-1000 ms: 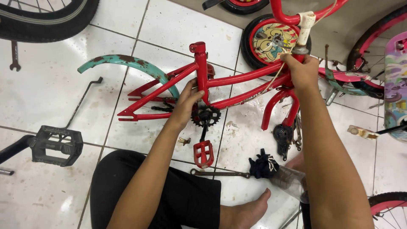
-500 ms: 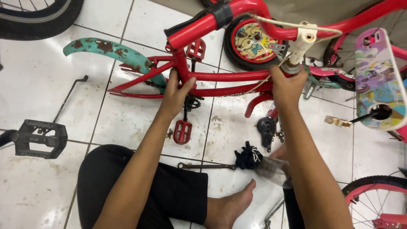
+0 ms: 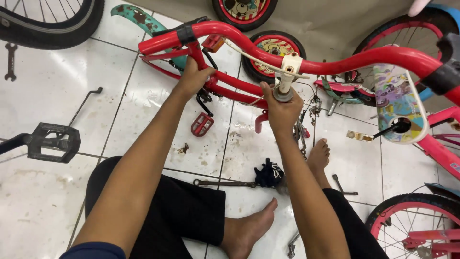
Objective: The person sits on the floor and cleans a red bicycle frame using a black cloth. They wipe the chain, gears, and frame, then dip the cloth into a plastic bottle of liquid to continue cleaning the handlebars and other parts of the bike.
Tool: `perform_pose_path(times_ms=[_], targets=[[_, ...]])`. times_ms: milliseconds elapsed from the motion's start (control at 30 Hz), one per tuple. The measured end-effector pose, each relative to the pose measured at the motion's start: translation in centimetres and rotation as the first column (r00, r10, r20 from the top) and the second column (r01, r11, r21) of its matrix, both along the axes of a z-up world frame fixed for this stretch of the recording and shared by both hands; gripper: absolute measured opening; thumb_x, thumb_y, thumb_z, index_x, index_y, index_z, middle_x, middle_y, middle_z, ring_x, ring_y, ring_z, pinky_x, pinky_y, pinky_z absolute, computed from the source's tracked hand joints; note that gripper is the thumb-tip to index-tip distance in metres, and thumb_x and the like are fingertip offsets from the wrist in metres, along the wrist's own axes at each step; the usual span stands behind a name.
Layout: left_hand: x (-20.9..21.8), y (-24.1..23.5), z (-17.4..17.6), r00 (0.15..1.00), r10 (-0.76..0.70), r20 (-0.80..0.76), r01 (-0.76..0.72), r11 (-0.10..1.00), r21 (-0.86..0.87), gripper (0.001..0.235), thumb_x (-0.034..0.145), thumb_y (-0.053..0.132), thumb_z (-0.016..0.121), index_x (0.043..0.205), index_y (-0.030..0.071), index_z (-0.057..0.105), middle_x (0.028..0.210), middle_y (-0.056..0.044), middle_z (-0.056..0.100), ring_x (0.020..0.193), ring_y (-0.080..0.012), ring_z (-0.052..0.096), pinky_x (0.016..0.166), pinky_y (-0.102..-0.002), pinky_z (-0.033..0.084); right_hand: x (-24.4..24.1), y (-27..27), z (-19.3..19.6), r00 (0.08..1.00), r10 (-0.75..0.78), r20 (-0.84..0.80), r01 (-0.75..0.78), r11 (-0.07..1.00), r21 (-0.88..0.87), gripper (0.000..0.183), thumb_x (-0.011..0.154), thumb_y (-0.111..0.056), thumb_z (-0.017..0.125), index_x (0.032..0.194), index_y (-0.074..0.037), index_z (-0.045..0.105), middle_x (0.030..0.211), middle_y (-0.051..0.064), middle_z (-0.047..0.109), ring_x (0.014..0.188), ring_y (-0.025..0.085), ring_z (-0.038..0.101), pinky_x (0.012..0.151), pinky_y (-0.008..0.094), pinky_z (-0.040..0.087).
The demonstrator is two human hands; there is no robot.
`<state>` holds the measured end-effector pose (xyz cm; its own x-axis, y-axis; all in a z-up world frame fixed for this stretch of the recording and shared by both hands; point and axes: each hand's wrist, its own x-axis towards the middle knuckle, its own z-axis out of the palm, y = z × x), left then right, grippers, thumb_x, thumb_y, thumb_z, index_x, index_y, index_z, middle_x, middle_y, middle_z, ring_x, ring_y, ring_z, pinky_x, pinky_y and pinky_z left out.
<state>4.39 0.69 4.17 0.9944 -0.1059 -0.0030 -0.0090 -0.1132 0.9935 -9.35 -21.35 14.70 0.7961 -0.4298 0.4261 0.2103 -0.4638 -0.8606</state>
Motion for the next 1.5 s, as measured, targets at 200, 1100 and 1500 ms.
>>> perform_pose_path(times_ms=[200, 1100, 1500], targets=[[-8.8, 1.8, 9.0, 0.954, -0.279, -0.108, 0.296, 0.839, 0.457, 0.055, 0.090, 0.018, 0.071, 0.134, -0.009, 0.054, 0.128, -0.030, 0.060, 0.127, -0.0442, 0.058, 0.104, -0.057, 0.046, -0.6, 1.6, -0.2, 0.992, -0.060, 0.110, 0.060, 0.998, 0.008, 0.032, 0.079, -0.025, 0.096, 0.073, -0.006, 0.070, 0.059, 0.008, 0.067, 0.059, 0.010, 0.056, 0.062, 0.028, 0.047], [-19.0, -4.5, 19.5, 0.759, -0.105, 0.642, 0.456, 0.790, -0.410, 0.056, 0.103, 0.020, 0.055, 0.048, 0.011, 0.052, 0.039, 0.000, 0.044, 0.038, -0.0098, 0.040, 0.043, -0.021, 0.037, -5.8, 5.0, -1.5, 0.891, 0.392, -0.228, -0.390, 0.919, 0.055, 0.018, 0.068, -0.007, 0.060, 0.085, -0.006, 0.062, 0.091, 0.017, 0.057, 0.090, 0.035, 0.057, 0.097, 0.048, 0.045], [-17.7, 3.0, 20.5, 0.860, 0.187, 0.474, 0.243, 0.667, -0.704, 0.053, 0.107, 0.033, 0.047, 0.057, 0.022, 0.034, 0.038, 0.007, 0.027, 0.036, -0.0104, 0.044, 0.065, -0.023, 0.043, -6.9, 11.7, -0.6, 0.870, 0.405, -0.279, -0.349, 0.908, 0.229, 0.025, 0.084, 0.003, 0.060, 0.109, -0.002, 0.061, 0.094, 0.013, 0.072, 0.091, 0.028, 0.070, 0.087, 0.044, 0.056]])
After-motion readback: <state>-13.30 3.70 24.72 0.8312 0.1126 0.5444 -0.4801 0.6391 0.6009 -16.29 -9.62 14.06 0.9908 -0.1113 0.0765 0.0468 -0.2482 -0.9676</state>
